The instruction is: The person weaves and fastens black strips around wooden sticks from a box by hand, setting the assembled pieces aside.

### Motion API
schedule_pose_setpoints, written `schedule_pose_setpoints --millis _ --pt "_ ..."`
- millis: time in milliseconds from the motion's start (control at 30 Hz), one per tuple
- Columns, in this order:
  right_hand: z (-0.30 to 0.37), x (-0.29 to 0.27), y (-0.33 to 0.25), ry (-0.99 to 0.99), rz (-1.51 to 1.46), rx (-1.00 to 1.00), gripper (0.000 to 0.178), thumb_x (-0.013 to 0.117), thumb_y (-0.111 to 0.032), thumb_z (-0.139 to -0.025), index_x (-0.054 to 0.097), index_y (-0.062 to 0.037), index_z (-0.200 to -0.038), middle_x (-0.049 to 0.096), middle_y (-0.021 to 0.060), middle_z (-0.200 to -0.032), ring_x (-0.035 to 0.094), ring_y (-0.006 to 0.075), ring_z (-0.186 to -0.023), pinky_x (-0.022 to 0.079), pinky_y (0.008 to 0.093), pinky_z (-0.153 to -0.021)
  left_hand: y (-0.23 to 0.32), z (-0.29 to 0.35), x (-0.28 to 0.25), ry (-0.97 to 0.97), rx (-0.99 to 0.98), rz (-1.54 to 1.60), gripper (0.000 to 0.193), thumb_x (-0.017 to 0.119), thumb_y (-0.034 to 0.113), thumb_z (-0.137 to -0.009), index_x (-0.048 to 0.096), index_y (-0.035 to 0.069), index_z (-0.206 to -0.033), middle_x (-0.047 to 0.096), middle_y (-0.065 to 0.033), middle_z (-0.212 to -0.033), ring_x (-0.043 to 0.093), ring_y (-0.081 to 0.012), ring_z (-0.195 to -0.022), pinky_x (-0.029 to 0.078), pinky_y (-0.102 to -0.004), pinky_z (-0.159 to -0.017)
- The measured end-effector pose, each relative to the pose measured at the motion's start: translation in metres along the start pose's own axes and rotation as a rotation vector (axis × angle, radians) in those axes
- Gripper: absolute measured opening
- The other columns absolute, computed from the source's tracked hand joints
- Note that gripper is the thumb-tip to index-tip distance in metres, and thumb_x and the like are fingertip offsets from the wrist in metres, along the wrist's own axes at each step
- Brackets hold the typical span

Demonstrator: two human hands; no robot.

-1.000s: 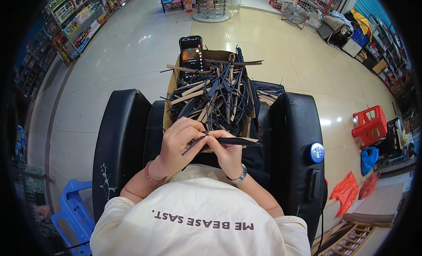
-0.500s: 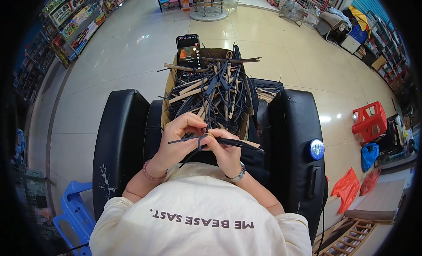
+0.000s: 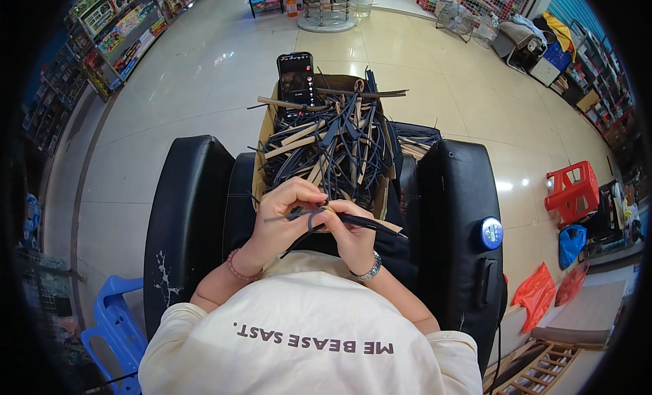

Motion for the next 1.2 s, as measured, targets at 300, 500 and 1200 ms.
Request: schedule_pose_setpoints --millis 300,500,1200 --pt "-0.002 0.002 -0.003 -0.158 -0.068 0.022 0.011 0.060 -0.005 -0.093 0.063 0.0049 -0.098 0.070 0.0124 -0.090 0.067 0.0154 -0.082 0.054 0.0264 -0.075 -0.007 -0.010 -0.024 -0.224 -0.485 0.103 0.028 0.055 0.019 -0.098 0.069 -0.004 -0.106 0.063 -0.0038 -0.086 0.058 -0.0072 -0.070 0.050 -0.0205 -0.064" --pt "-0.001 0.003 0.001 -0.251 -0.098 0.044 0.010 0.061 -0.003 -0.093 0.064 0.0056 -0.097 0.069 0.0120 -0.091 0.067 0.0159 -0.082 0.053 0.0274 -0.078 -0.004 -0.004 -0.007 -0.130 -0.495 0.321 0.032 0.052 0.027 -0.101 0.068 -0.002 -0.105 0.060 0.0000 -0.068 0.050 -0.0033 -0.055 0.040 -0.0166 -0.051" --pt "0.002 0.011 0.004 -0.198 -0.295 0.235 0.012 0.056 -0.007 -0.096 0.057 0.0040 -0.099 0.066 0.0143 -0.086 0.069 0.0242 -0.080 0.058 0.0377 -0.076 -0.017 -0.018 -0.021 0.374 -0.101 0.019 0.024 0.050 0.020 -0.101 0.064 0.000 -0.097 0.071 -0.0093 -0.080 0.052 -0.0037 -0.051 0.041 -0.0163 -0.047"
Point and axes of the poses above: each hand's wrist, its own z-axis away from the middle knuckle, its own x-axis out of the palm, y = z × x, the point moved 1 cm from there along -z, towards the middle knuckle
